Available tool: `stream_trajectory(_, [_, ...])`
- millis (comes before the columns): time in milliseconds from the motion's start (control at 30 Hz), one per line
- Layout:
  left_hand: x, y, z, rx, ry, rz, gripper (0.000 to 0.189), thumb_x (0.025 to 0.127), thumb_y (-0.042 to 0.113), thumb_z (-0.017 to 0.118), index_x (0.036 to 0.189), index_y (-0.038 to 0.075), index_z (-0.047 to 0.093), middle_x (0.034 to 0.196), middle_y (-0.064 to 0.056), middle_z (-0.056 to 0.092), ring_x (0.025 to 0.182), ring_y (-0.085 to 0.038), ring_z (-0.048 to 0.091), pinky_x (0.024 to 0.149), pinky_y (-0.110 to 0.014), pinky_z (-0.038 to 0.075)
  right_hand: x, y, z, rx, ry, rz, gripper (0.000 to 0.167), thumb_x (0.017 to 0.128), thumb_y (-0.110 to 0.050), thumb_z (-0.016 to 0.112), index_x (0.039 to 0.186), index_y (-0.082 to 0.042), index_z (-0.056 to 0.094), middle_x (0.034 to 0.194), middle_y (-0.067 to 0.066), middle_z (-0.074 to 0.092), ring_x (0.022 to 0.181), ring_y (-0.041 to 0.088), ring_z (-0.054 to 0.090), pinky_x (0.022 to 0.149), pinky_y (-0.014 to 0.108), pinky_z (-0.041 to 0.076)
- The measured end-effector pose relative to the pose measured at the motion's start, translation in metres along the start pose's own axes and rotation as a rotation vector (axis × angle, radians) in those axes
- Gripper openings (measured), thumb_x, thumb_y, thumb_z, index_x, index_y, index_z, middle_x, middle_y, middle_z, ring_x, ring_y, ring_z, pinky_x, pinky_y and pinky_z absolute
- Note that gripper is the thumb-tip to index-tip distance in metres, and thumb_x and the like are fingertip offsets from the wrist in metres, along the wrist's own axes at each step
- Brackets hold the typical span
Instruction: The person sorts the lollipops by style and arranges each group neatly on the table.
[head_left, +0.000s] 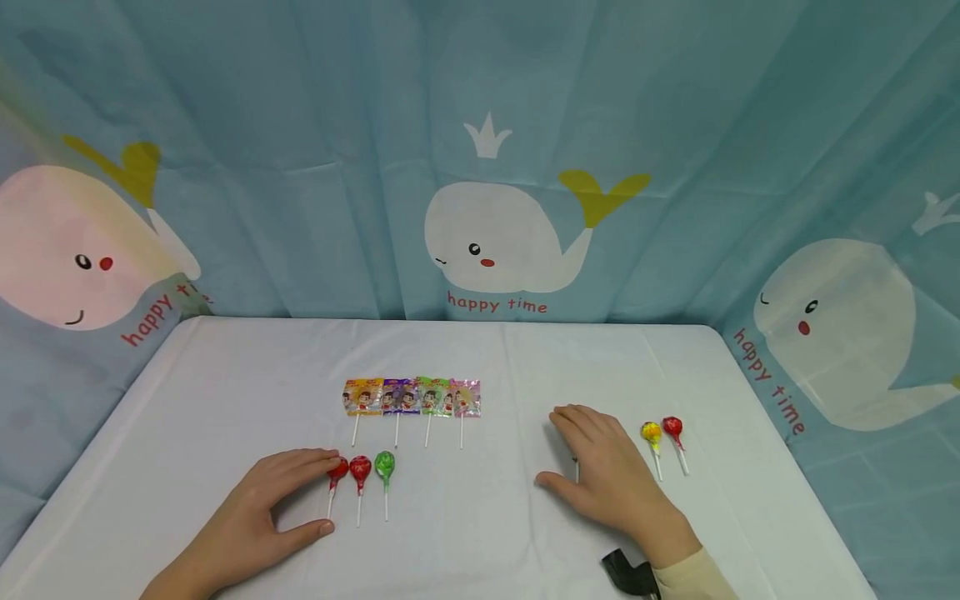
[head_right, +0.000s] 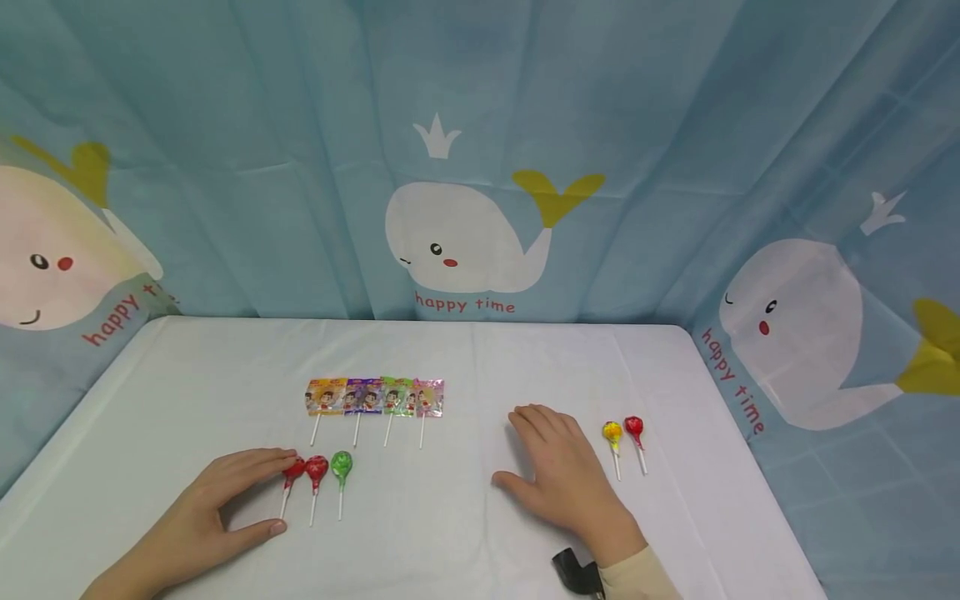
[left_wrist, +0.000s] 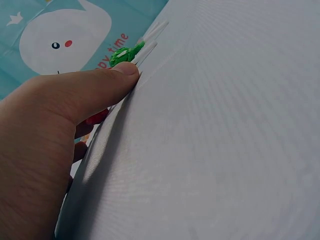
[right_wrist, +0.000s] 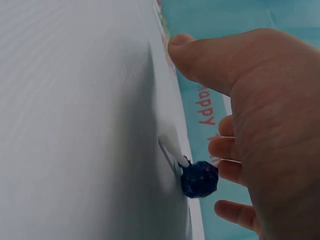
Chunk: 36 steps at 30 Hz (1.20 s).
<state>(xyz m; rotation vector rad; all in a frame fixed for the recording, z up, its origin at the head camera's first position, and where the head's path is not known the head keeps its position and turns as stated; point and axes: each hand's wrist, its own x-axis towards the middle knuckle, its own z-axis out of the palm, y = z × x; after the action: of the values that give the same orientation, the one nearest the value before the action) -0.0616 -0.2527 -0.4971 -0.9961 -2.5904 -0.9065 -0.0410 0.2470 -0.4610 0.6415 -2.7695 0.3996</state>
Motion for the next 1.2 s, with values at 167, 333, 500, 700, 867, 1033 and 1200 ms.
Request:
stream_trajectory(167, [0.001,0.001,-0.001,-0.002,0.013,0.013,0.084,0.072,0.035,0.104,0.148,0.027,0.069,0.146,0.005,0.068,0.137,-0.011,0.054,0.117,-0.013,0.024,-0.004,0.004,-0.002,-0.001,0.004,0.008,0.082,0.086,-0.056,0.089,0.144,-0.003,0.067,0.147,0.009,0.065,0.140,0.031,0.057,0.113,0.055,0.047])
stream_trajectory(333, [0.001,0.000,0.000,-0.001,0.016,0.019,0.086,0.071,0.034,0.105,0.149,0.027,0.069,0.147,0.007,0.068,0.138,-0.011,0.054,0.118,-0.013,0.024,-0.008,0.007,-0.003,-0.004,0.000,0.016,0.083,0.086,-0.057,0.089,0.145,-0.003,0.067,0.147,0.009,0.065,0.140,0.032,0.057,0.114,0.056,0.047])
stream_trajectory(500, [0.000,0.000,0.001,0.001,0.022,0.027,0.084,0.071,0.036,0.104,0.147,0.025,0.070,0.145,0.004,0.069,0.137,-0.012,0.054,0.117,-0.013,0.023,-0.012,0.010,-0.002,-0.008,-0.003,0.024,0.083,0.085,-0.057,0.090,0.145,-0.003,0.067,0.147,0.008,0.066,0.139,0.031,0.058,0.114,0.055,0.047])
stream_trajectory(700, [0.000,0.000,0.002,-0.003,0.027,0.023,0.084,0.071,0.036,0.104,0.147,0.025,0.070,0.144,0.004,0.069,0.136,-0.013,0.054,0.118,-0.013,0.023,-0.019,0.014,-0.006,-0.013,-0.023,0.040,0.085,0.084,-0.056,0.090,0.146,-0.003,0.066,0.147,0.008,0.065,0.139,0.030,0.058,0.114,0.055,0.047])
stream_trajectory(867, [0.000,0.000,0.001,0.001,0.020,0.014,0.083,0.072,0.037,0.104,0.147,0.026,0.070,0.144,0.004,0.069,0.137,-0.012,0.054,0.118,-0.013,0.023,-0.024,0.016,-0.008,-0.011,-0.018,0.047,0.086,0.083,-0.053,0.092,0.146,-0.002,0.066,0.146,0.008,0.066,0.138,0.031,0.059,0.113,0.057,0.048])
stream_trajectory(1033, [0.001,0.001,0.000,0.004,0.022,0.017,0.084,0.071,0.035,0.104,0.148,0.026,0.070,0.145,0.005,0.069,0.137,-0.011,0.054,0.117,-0.013,0.023,-0.027,0.017,-0.009,-0.010,-0.009,0.045,0.087,0.082,-0.053,0.093,0.146,-0.002,0.066,0.146,0.008,0.066,0.138,0.031,0.059,0.113,0.056,0.048])
stream_trajectory(1200, [0.000,0.001,0.000,0.004,0.015,0.017,0.086,0.071,0.033,0.105,0.148,0.026,0.069,0.147,0.006,0.068,0.138,-0.011,0.054,0.118,-0.014,0.024,-0.029,0.019,-0.008,-0.020,-0.020,0.043,0.086,0.083,-0.053,0.092,0.147,-0.003,0.065,0.145,0.006,0.066,0.138,0.030,0.059,0.114,0.056,0.048])
